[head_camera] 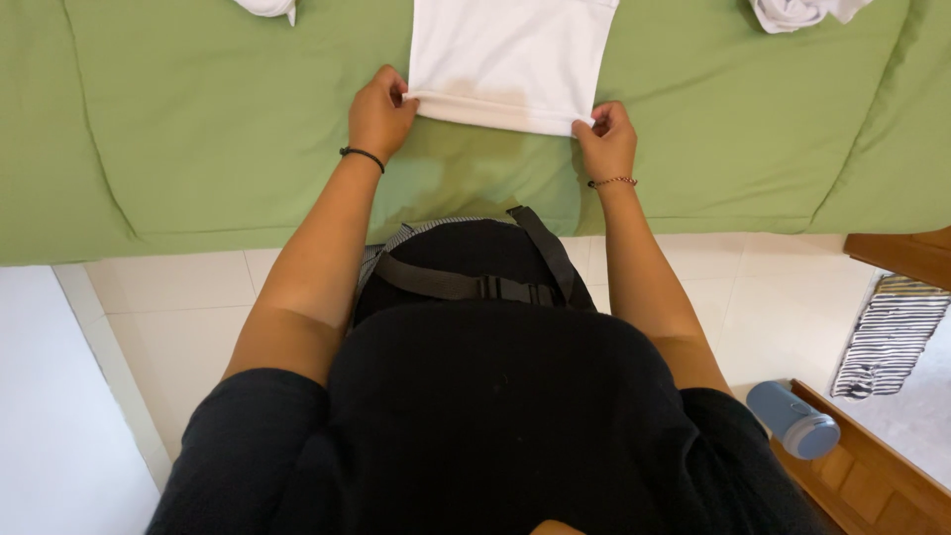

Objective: The person folds several white towels on a green bedsheet. They fold each towel into a compact shape, sometimes rolling it into a circular form, and place the finished items on the bed.

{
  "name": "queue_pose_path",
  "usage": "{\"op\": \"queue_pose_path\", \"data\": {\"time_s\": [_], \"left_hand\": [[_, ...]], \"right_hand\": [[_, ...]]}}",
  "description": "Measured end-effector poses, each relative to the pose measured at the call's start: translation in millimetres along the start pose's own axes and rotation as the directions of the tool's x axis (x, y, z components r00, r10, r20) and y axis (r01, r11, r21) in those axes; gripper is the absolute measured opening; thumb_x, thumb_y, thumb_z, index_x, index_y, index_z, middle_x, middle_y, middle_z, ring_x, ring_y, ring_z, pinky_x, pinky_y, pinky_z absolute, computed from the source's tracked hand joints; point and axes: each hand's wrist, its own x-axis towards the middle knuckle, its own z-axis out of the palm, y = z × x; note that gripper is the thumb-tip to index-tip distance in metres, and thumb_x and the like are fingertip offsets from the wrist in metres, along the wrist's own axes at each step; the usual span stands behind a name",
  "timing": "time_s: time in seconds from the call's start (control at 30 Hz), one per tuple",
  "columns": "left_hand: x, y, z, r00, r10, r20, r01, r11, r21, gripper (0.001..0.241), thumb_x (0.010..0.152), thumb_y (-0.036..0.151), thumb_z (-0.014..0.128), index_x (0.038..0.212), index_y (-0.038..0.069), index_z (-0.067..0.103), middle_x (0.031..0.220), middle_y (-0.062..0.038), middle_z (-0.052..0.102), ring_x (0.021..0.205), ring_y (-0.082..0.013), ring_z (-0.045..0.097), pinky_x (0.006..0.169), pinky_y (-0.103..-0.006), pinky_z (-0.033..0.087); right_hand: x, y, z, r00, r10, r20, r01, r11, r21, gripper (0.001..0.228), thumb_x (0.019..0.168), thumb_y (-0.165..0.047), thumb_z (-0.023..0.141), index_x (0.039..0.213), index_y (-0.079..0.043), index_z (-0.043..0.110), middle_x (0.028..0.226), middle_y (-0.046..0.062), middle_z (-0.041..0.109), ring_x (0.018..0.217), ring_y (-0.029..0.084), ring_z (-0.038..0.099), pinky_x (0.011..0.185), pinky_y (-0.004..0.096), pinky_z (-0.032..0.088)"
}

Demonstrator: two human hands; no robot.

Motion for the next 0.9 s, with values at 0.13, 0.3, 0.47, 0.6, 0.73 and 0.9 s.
{"op": "queue_pose_path", "data": {"time_s": [0.13, 0.3, 0.47, 0.6, 0.73, 0.9], "left_hand": [[-13, 22, -10, 0.998, -0.063, -0.015, 0.062, 0.995, -0.078, 0.025, 0.088, 0.010, 0.075, 0.105, 0.008, 0.057, 0.085, -0.007, 0.067, 0.079, -0.0267, 0.066, 0.074, -0.0421, 0.053], [-23, 17, -11, 0.877, 0.479, -0.020, -0.426, 0.798, 0.426, 0.051, 0.093, 0.000, 0.068, 0.140, 0.019, 0.066, 0.098, -0.007, 0.056, 0.099, -0.0292, 0.055, 0.086, -0.0444, 0.042], [-23, 4, -6, 0.856, 0.514, -0.062, -0.432, 0.775, 0.461, 0.037, 0.090, 0.003, 0.067, 0.126, 0.013, 0.067, 0.105, -0.006, 0.055, 0.103, -0.0288, 0.055, 0.088, -0.0431, 0.042], [-22, 4, -5, 0.875, 0.482, -0.056, -0.406, 0.791, 0.458, 0.023, 0.093, 0.005, 0.068, 0.116, 0.011, 0.066, 0.105, -0.007, 0.055, 0.103, -0.0293, 0.055, 0.090, -0.0427, 0.042], [-25, 5, -8, 0.865, 0.496, -0.074, -0.416, 0.792, 0.447, 0.023, 0.093, 0.005, 0.068, 0.115, 0.010, 0.066, 0.106, -0.008, 0.056, 0.104, -0.0291, 0.055, 0.090, -0.0428, 0.042], [-32, 7, -12, 0.889, 0.455, -0.060, -0.378, 0.800, 0.467, 0.018, 0.094, 0.011, 0.072, 0.111, 0.012, 0.067, 0.107, -0.005, 0.060, 0.106, -0.0263, 0.057, 0.092, -0.0422, 0.040]], "right_hand": [[-17, -50, -8, 0.997, -0.073, -0.024, 0.074, 0.997, 0.036, 0.038, 0.086, -0.011, 0.079, 0.118, -0.007, 0.058, 0.087, 0.002, 0.060, 0.071, 0.013, 0.055, 0.067, 0.029, 0.049], [-27, -67, -15, 0.814, -0.557, 0.164, 0.536, 0.612, -0.582, 0.052, 0.089, -0.005, 0.072, 0.139, -0.015, 0.066, 0.103, 0.005, 0.067, 0.086, 0.022, 0.063, 0.076, 0.036, 0.040], [-30, -60, -11, 0.816, -0.566, 0.119, 0.511, 0.608, -0.607, 0.037, 0.095, -0.007, 0.072, 0.130, -0.015, 0.066, 0.106, 0.002, 0.068, 0.090, 0.021, 0.063, 0.079, 0.036, 0.039], [-34, -59, -13, 0.814, -0.577, 0.064, 0.494, 0.629, -0.600, 0.022, 0.096, -0.007, 0.072, 0.116, -0.014, 0.065, 0.108, 0.000, 0.069, 0.090, 0.021, 0.064, 0.080, 0.037, 0.040], [-36, -58, -17, 0.819, -0.571, 0.055, 0.489, 0.645, -0.587, 0.018, 0.097, -0.007, 0.071, 0.112, -0.011, 0.064, 0.110, 0.001, 0.069, 0.087, 0.021, 0.063, 0.080, 0.037, 0.039], [-39, -51, -20, 0.841, -0.538, 0.059, 0.469, 0.669, -0.576, 0.014, 0.098, -0.009, 0.072, 0.111, -0.011, 0.065, 0.110, 0.000, 0.070, 0.077, 0.021, 0.061, 0.082, 0.036, 0.040]]}}
